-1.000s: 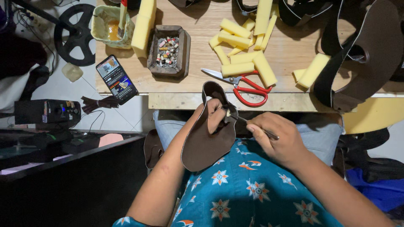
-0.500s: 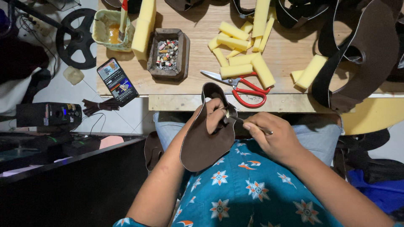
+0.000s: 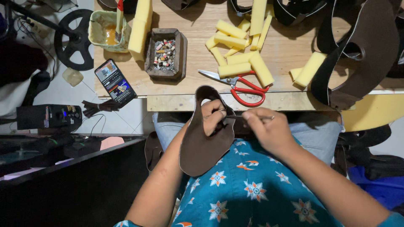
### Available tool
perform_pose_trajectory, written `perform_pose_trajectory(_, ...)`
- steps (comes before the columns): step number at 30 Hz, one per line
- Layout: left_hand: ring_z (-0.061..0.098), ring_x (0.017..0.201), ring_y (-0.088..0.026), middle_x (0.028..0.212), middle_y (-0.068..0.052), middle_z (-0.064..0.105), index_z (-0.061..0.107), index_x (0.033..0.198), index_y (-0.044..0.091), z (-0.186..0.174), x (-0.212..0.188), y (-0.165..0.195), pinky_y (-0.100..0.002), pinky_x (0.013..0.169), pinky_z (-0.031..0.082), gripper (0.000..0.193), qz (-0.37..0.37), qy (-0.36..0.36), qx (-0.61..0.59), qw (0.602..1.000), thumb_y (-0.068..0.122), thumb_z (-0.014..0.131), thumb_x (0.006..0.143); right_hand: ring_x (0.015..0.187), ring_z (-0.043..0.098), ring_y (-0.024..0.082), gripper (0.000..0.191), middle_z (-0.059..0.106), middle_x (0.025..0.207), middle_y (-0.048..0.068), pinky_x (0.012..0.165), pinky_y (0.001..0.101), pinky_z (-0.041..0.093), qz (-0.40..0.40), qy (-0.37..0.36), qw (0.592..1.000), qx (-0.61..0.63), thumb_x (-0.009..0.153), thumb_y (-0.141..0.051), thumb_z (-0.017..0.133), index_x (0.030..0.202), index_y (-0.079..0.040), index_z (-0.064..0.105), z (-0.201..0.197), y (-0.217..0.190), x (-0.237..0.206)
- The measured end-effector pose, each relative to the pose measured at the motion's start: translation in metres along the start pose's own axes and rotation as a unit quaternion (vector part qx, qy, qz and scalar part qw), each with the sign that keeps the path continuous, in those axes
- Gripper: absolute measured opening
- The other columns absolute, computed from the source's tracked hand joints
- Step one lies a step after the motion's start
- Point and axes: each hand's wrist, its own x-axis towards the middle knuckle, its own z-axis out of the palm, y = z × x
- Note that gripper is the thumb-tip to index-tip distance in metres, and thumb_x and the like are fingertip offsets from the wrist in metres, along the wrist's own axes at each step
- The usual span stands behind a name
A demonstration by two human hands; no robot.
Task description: The person sits at a workbench and trims the edges of brown foam shoe upper components with red-handled scissors, then smooths the cut edges using a metal rod tool. They handle the components one at a time, turning them over to trim different sections, and place finished pieces on the table with a pile of similar components.
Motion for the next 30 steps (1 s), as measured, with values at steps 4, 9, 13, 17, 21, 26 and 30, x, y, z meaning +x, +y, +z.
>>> perform_pose_trajectory(4, 0.052, 0.072, -0.010, 0.076, 0.001, 0.058, 0.059, 0.083, 0.004, -0.001, 0.000, -0.004, -0.029, 0.064, 0.045, 0.015, -0.003, 0.018, -0.007, 1.000, 0.017, 0.061, 0.092, 0.075, 0.069, 0.011, 0.024, 0.073, 0.084, 0.004, 0.072, 0.0277, 0.058, 0.145, 0.026, 0.958, 0.247, 0.102, -0.021, 0.058, 0.097, 0.000, 0.069, -0.005, 0.012, 0.005)
perform_pose_trajectory(9, 0.053, 0.072, -0.009, 0.076, 0.000, 0.059, 0.061, 0.085, 0.004, -0.002, -0.002, -0.007, -0.028, 0.064, 0.044, 0.014, -0.019, 0.012, -0.023, 0.999, 0.017, 0.061, 0.091, 0.072, 0.065, 0.011, 0.023, 0.071, 0.081, 0.007, 0.068, 0.0271, 0.055, 0.036, 0.056, 0.995, 0.076, 0.104, -0.018, 0.057, 0.095, 0.001, 0.067, -0.009, 0.011, -0.012)
perform_pose_trajectory(13, 0.052, 0.073, -0.009, 0.077, 0.000, 0.059, 0.062, 0.086, 0.004, -0.001, -0.001, -0.005, -0.028, 0.064, 0.044, 0.013, -0.019, 0.015, -0.017, 1.000, 0.016, 0.061, 0.090, 0.072, 0.060, 0.013, 0.018, 0.067, 0.083, 0.007, 0.068, 0.0294, 0.051, -0.110, 0.053, 0.992, -0.025, 0.104, -0.013, 0.058, 0.096, 0.000, 0.067, -0.015, -0.002, -0.017)
perform_pose_trajectory(17, 0.054, 0.070, -0.011, 0.076, -0.002, 0.061, 0.063, 0.086, 0.004, -0.001, -0.002, 0.002, -0.028, 0.061, 0.045, 0.012, -0.060, 0.021, -0.023, 0.998, 0.016, 0.061, 0.089, 0.069, 0.063, 0.020, 0.009, 0.065, 0.081, 0.010, 0.066, 0.0324, 0.052, -0.141, 0.013, 0.987, -0.070, 0.097, -0.009, 0.065, 0.095, 0.000, 0.067, -0.009, -0.014, -0.012)
perform_pose_trajectory(21, 0.058, 0.077, -0.010, 0.085, -0.004, 0.063, 0.061, 0.090, 0.003, -0.004, -0.012, 0.008, -0.027, 0.068, 0.049, 0.012, 0.124, -0.003, 0.064, 0.990, 0.014, 0.059, 0.094, 0.071, 0.064, 0.026, 0.005, 0.065, 0.083, 0.012, 0.067, 0.0351, 0.052, -0.205, 0.017, 0.974, -0.100, 0.093, -0.007, 0.067, 0.095, -0.002, 0.066, -0.009, -0.023, -0.014)
perform_pose_trajectory(26, 0.056, 0.072, -0.012, 0.080, -0.004, 0.061, 0.060, 0.089, 0.003, -0.002, -0.005, 0.006, -0.029, 0.066, 0.048, 0.012, 0.036, -0.021, -0.030, 0.999, 0.012, 0.055, 0.096, 0.073, 0.066, 0.027, 0.005, 0.066, 0.085, 0.011, 0.067, 0.0358, 0.052, -0.210, -0.003, 0.972, -0.107, 0.093, -0.007, 0.068, 0.095, -0.002, 0.066, -0.009, -0.026, -0.010)
perform_pose_trajectory(30, 0.058, 0.074, -0.014, 0.081, -0.006, 0.061, 0.060, 0.087, 0.002, 0.000, -0.002, 0.009, -0.029, 0.068, 0.049, 0.012, 0.067, -0.014, 0.009, 0.998, 0.010, 0.056, 0.095, 0.072, 0.065, 0.026, 0.007, 0.065, 0.082, 0.011, 0.067, 0.0352, 0.052, -0.196, -0.006, 0.975, -0.101, 0.092, -0.007, 0.068, 0.092, -0.001, 0.066, -0.008, -0.023, -0.010)
